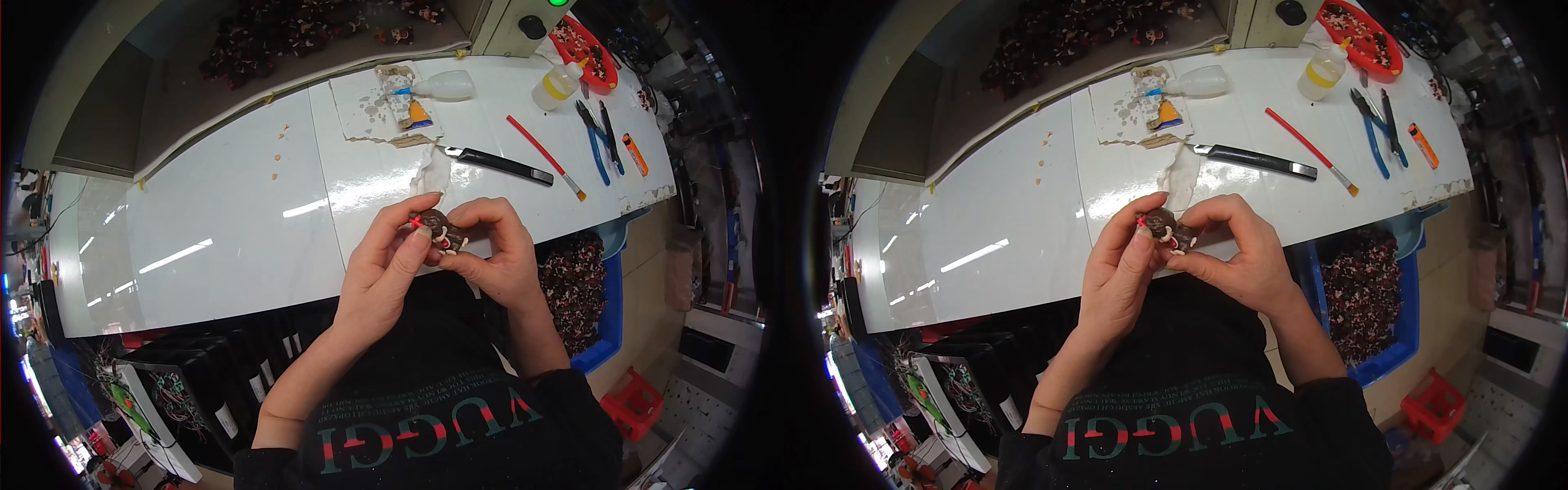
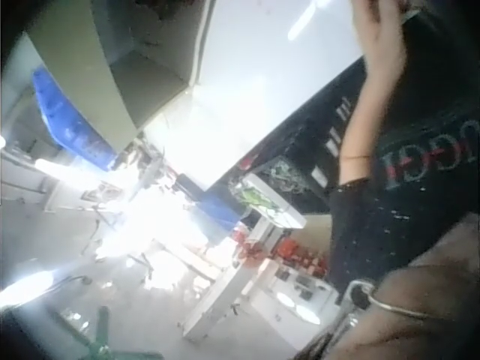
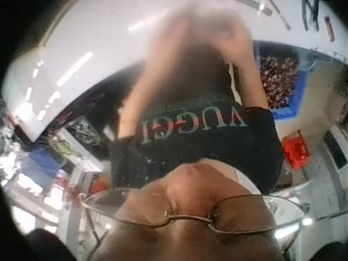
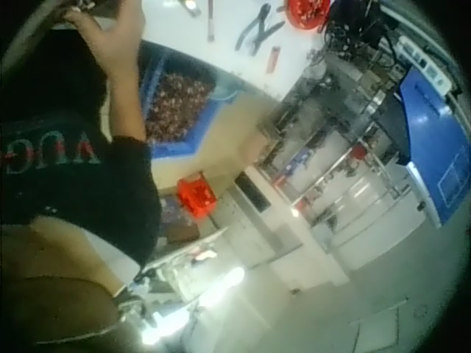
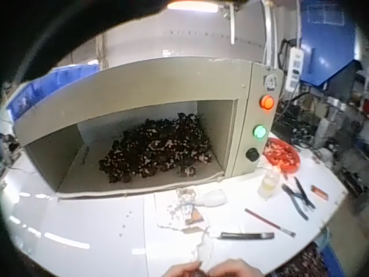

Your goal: The person assembles small toy figurines by joining figurine parts with adhesive from an applicator bottle, then paints the assembled figurines with a paint brush.

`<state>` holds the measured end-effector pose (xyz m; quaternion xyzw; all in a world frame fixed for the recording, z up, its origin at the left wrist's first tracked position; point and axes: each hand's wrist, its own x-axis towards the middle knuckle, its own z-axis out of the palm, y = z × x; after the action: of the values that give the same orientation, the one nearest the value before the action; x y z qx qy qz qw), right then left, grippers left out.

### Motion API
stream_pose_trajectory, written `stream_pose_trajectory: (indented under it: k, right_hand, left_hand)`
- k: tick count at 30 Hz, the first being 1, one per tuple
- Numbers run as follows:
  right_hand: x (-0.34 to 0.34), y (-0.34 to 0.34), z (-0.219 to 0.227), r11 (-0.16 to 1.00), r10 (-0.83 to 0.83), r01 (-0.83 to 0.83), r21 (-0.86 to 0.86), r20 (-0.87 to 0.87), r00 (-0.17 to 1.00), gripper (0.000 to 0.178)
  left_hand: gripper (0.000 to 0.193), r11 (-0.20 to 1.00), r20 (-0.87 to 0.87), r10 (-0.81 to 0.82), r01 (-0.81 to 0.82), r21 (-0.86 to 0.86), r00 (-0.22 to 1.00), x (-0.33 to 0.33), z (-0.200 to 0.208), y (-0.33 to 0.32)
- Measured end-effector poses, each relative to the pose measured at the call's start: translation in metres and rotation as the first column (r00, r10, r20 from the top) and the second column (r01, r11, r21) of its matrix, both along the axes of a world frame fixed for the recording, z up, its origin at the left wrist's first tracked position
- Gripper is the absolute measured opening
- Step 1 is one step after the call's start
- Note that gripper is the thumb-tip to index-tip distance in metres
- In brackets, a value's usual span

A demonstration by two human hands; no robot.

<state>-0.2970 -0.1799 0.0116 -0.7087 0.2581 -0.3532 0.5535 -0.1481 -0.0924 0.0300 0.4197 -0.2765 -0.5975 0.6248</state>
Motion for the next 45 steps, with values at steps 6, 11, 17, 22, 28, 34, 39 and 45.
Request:
stream_pose_trajectory:
  k: [6,11,17,22,28,34,39,45]
  right_hand:
    - [-0.002,-0.002,-0.001,0.999,0.025,-0.025,-0.039,0.013,1.000,0.038]
    - [0.001,0.001,0.000,0.997,0.062,-0.062,-0.041,0.009,0.998,0.038]
    - [0.009,0.010,-0.003,0.999,0.025,-0.023,-0.033,0.065,0.998,0.039]
    - [0.009,0.014,-0.002,0.999,0.027,-0.027,-0.034,0.012,1.000,0.039]
    - [0.008,0.013,0.000,0.999,0.038,-0.037,-0.030,0.006,0.999,0.036]
    - [0.009,0.017,0.002,0.998,0.049,-0.050,0.029,0.056,0.997,0.028]
    - [0.011,0.018,0.001,0.996,0.082,-0.079,-0.027,0.131,0.988,0.024]
    - [0.011,0.018,0.000,0.993,0.113,-0.109,-0.035,0.159,0.981,0.024]
  left_hand:
    - [0.035,0.999,-0.047,0.029,-0.027,0.034,0.998,-0.003,0.000,-0.001]
    - [0.030,0.998,-0.080,0.042,-0.039,0.039,0.996,0.002,-0.005,0.002]
    - [0.028,0.997,-0.084,0.038,-0.032,0.074,0.996,0.010,-0.002,0.006]
    - [0.029,0.995,-0.067,0.009,-0.003,0.095,0.998,0.012,0.002,0.006]
    - [0.033,0.992,-0.070,0.020,-0.011,0.125,0.997,0.009,0.005,0.005]
    - [0.033,0.992,-0.080,0.023,-0.013,0.128,0.997,0.009,0.006,0.007]
    - [0.035,0.991,-0.073,0.013,-0.003,0.135,0.997,0.013,0.008,0.010]
    - [0.040,0.993,-0.094,-0.016,0.027,0.115,0.995,0.013,0.006,0.012]
